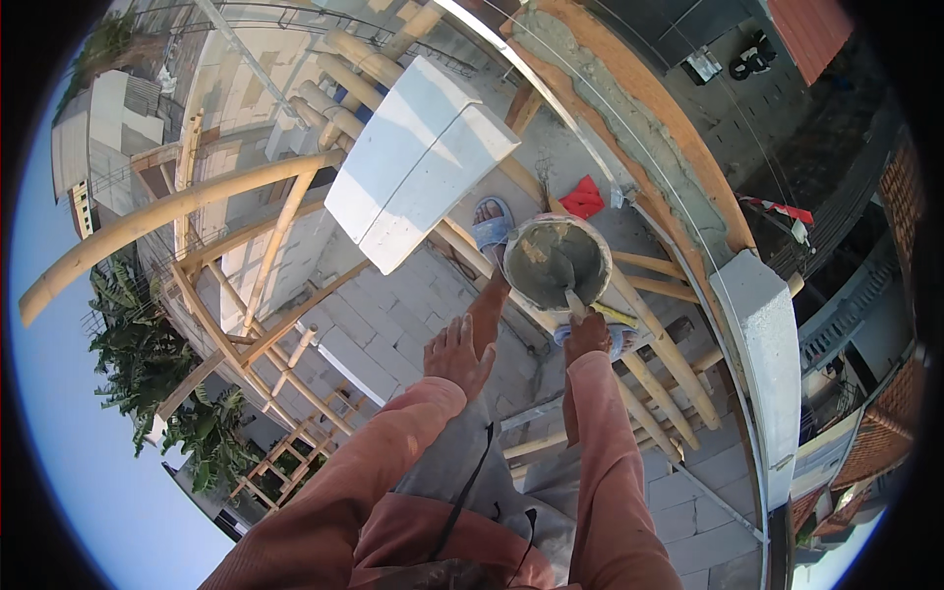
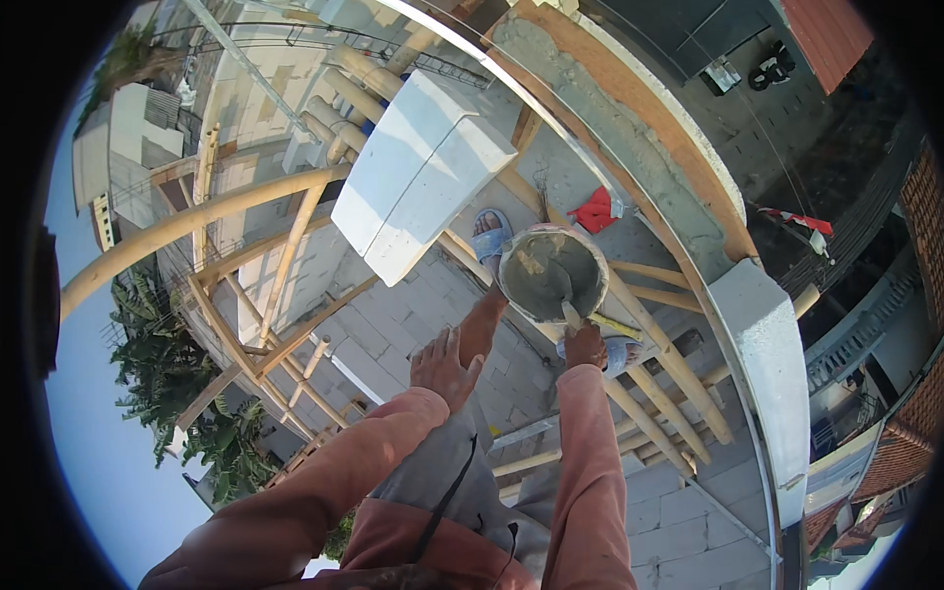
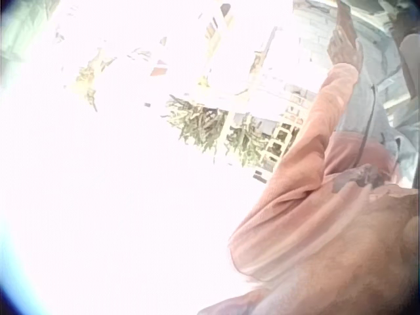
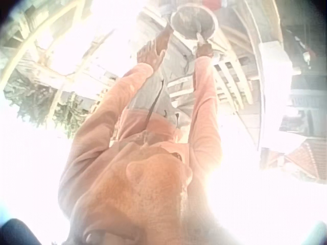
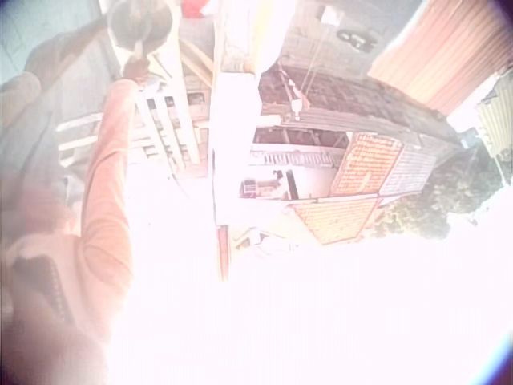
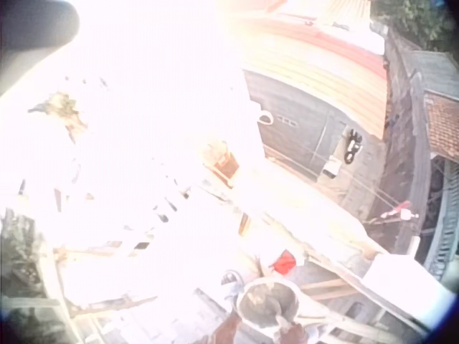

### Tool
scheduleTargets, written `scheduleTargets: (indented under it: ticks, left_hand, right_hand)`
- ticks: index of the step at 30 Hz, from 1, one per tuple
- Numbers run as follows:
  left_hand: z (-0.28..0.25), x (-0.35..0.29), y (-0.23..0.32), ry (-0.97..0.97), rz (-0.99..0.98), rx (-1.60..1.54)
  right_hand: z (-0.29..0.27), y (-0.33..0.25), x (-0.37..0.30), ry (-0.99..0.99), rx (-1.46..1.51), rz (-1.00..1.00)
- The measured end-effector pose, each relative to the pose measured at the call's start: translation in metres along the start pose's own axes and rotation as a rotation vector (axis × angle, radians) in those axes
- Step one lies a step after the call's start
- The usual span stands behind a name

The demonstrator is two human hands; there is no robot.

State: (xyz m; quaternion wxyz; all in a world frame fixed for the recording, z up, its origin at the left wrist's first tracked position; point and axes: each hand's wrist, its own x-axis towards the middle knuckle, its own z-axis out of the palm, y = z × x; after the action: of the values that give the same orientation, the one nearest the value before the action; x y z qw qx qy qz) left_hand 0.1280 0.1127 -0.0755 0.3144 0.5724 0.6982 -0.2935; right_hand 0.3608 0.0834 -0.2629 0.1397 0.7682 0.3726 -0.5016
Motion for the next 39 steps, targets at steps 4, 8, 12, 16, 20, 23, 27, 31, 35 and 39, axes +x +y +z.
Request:
scheduleTargets:
  ticks: [4, 8, 12, 16, 20, 23, 27, 31, 35, 39]
  left_hand:
    - [-0.004, -0.003, -0.002, 0.037, -0.003, -0.013]
    - [0.002, 0.004, 0.025, -0.009, 0.029, -0.022]
    - [-0.025, -0.001, 0.018, -0.054, -0.084, -0.015]
    - [0.002, 0.007, 0.003, 0.01, 0.046, 0.047]
    - [0.012, 0.008, 0.01, 0.04, 0.244, 0.027]
    - [0.022, 0.014, -0.005, 0.082, 0.364, 0.039]
    - [0.009, 0.013, -0.012, 0.083, 0.483, 0.019]
    - [0.007, 0.013, -0.013, 0.075, 0.529, 0.097]
    - [0.006, 0.021, -0.016, 0.061, 0.656, 0.172]
    - [0.014, 0.011, 0.014, -0.042, 0.832, 0.138]
  right_hand:
    - [0.002, -0.005, -0.008, 0.025, 0.021, 0.049]
    - [0.004, 0.059, -0.01, 0.194, -0.148, -0.048]
    - [-0.017, 0.02, -0.067, 0.247, 0.021, -0.077]
    - [-0.007, 0.036, -0.107, 0.116, 0.204, 0.031]
    - [-0.01, 0.078, -0.155, -0.319, 0.202, 0.103]
    - [0.01, 0.097, -0.179, -0.325, 0.234, 0.099]
    - [-0.033, 0.085, -0.255, -0.171, 0.259, 0.171]
    - [-0.025, 0.081, -0.312, -0.197, 0.605, 0.391]
    - [-0.011, 0.084, -0.302, -0.167, 0.68, 0.469]
    - [0.009, 0.085, -0.297, -0.08, 0.633, 0.448]
